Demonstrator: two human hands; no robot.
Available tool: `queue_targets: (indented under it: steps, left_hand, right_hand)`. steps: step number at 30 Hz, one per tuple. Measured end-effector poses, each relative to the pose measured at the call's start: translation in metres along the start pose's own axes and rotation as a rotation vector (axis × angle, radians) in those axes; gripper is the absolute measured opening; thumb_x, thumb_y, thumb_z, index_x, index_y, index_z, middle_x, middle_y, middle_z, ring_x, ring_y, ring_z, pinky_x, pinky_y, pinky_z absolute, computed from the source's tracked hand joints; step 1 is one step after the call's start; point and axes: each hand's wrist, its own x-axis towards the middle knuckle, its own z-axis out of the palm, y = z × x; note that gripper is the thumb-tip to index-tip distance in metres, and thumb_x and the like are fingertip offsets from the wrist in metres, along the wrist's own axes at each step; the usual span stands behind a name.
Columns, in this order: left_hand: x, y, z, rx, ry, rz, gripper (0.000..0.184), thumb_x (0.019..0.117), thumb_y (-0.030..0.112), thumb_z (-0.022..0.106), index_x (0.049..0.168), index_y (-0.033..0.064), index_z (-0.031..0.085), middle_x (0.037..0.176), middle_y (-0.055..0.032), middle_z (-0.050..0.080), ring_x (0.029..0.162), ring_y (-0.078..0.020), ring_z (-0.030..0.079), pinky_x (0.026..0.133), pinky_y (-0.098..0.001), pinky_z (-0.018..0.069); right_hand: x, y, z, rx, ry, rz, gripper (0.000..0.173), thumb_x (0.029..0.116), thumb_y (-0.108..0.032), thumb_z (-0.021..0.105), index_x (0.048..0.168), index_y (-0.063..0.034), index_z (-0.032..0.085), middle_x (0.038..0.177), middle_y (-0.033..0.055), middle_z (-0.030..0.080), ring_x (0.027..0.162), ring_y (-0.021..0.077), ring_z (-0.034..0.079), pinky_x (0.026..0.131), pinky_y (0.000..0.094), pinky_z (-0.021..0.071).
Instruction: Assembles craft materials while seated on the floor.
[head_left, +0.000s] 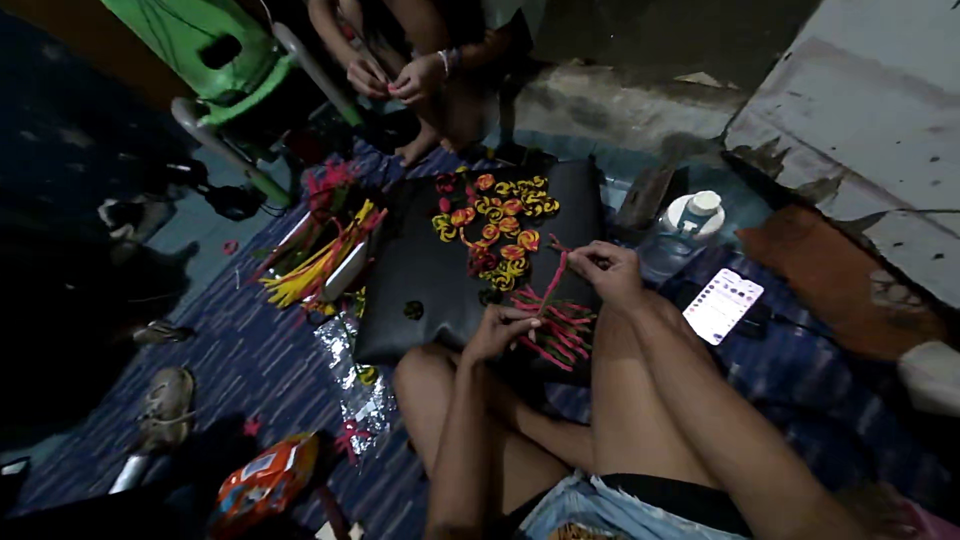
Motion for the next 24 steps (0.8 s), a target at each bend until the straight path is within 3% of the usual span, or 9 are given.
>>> queue_targets:
  steps: [2, 5, 9, 13, 15, 19, 24]
  left_hand:
    - [0.001, -0.001, -0.001, -0.086, -0.030, 0.033, 0.015, 0.0962, 0.001, 0.061, 0.097, 0.0006, 0.076, 0.072, 0.0073, 0.072, 0.053, 0.0065, 0.056, 0.050, -0.0117, 0.0458]
    - [0.000, -0.003, -0.006, -0.146, 0.055, 0.084, 0.016, 0.0957, 0.001, 0.060, 0.095, 0.0018, 0.076, 0.074, 0.0068, 0.073, 0.054, 0.0057, 0.058, 0.051, -0.0124, 0.0476]
    - [0.001, -0.007, 0.000, -0.137, 0.323, 0.140, 0.014, 0.0951, -0.001, 0.061, 0.100, -0.0023, 0.075, 0.078, 0.0030, 0.075, 0.055, 0.0030, 0.061, 0.051, -0.0148, 0.0506]
    - [0.012, -0.009, 0.008, -0.110, 0.619, 0.131, 0.015, 0.0974, 0.000, 0.061, 0.104, -0.0060, 0.073, 0.081, -0.0010, 0.075, 0.054, 0.0004, 0.060, 0.050, -0.0172, 0.0508]
    - [0.014, -0.007, 0.011, -0.139, 0.737, 0.065, 0.016, 0.0995, 0.002, 0.060, 0.104, -0.0070, 0.072, 0.080, -0.0021, 0.074, 0.053, -0.0002, 0.058, 0.049, -0.0173, 0.0497]
    - [0.011, -0.004, 0.009, -0.142, 0.850, -0.013, 0.015, 0.0995, 0.001, 0.061, 0.104, -0.0078, 0.072, 0.076, -0.0019, 0.073, 0.051, -0.0001, 0.056, 0.048, -0.0166, 0.0472]
    - [0.001, -0.013, -0.002, 0.318, 0.626, -0.009, 0.020, 0.0991, 0.012, 0.064, 0.110, 0.0001, 0.076, 0.089, -0.0043, 0.076, 0.066, -0.0040, 0.067, 0.061, -0.0219, 0.0555]
  right_hand:
    - [0.001, -0.001, 0.000, 0.042, -0.006, 0.108, 0.010, 0.0947, -0.006, 0.069, 0.094, 0.0026, 0.074, 0.088, 0.0037, 0.071, 0.074, -0.0011, 0.062, 0.069, 0.0166, 0.0534]
    - [0.002, -0.004, 0.004, 0.077, 0.025, 0.189, 0.009, 0.0944, -0.002, 0.067, 0.094, 0.0052, 0.073, 0.083, 0.0035, 0.071, 0.070, -0.0025, 0.062, 0.069, 0.0155, 0.0534]
    - [0.002, -0.009, 0.006, 0.076, 0.047, 0.304, 0.009, 0.0952, -0.001, 0.067, 0.094, 0.0066, 0.072, 0.076, 0.0019, 0.068, 0.064, -0.0041, 0.058, 0.064, 0.0137, 0.0508]
    - [-0.002, -0.011, 0.007, -0.067, 0.007, 0.277, 0.014, 0.0930, -0.009, 0.072, 0.087, 0.0039, 0.072, 0.077, 0.0043, 0.068, 0.067, -0.0010, 0.057, 0.066, 0.0177, 0.0496]
    - [-0.007, -0.014, 0.011, -0.120, -0.076, 0.225, 0.019, 0.0938, -0.014, 0.071, 0.086, 0.0022, 0.072, 0.077, 0.0041, 0.067, 0.068, -0.0001, 0.056, 0.067, 0.0180, 0.0476]
    - [-0.016, -0.004, 0.018, -0.163, -0.185, -0.156, 0.026, 0.0950, -0.024, 0.066, 0.087, -0.0003, 0.075, 0.078, 0.0082, 0.069, 0.067, 0.0088, 0.059, 0.064, 0.0241, 0.0490]
    - [-0.017, 0.004, 0.020, -0.206, 0.005, -0.386, 0.023, 0.0965, -0.022, 0.067, 0.090, -0.0030, 0.078, 0.083, 0.0087, 0.074, 0.076, 0.0104, 0.067, 0.071, 0.0214, 0.0548]
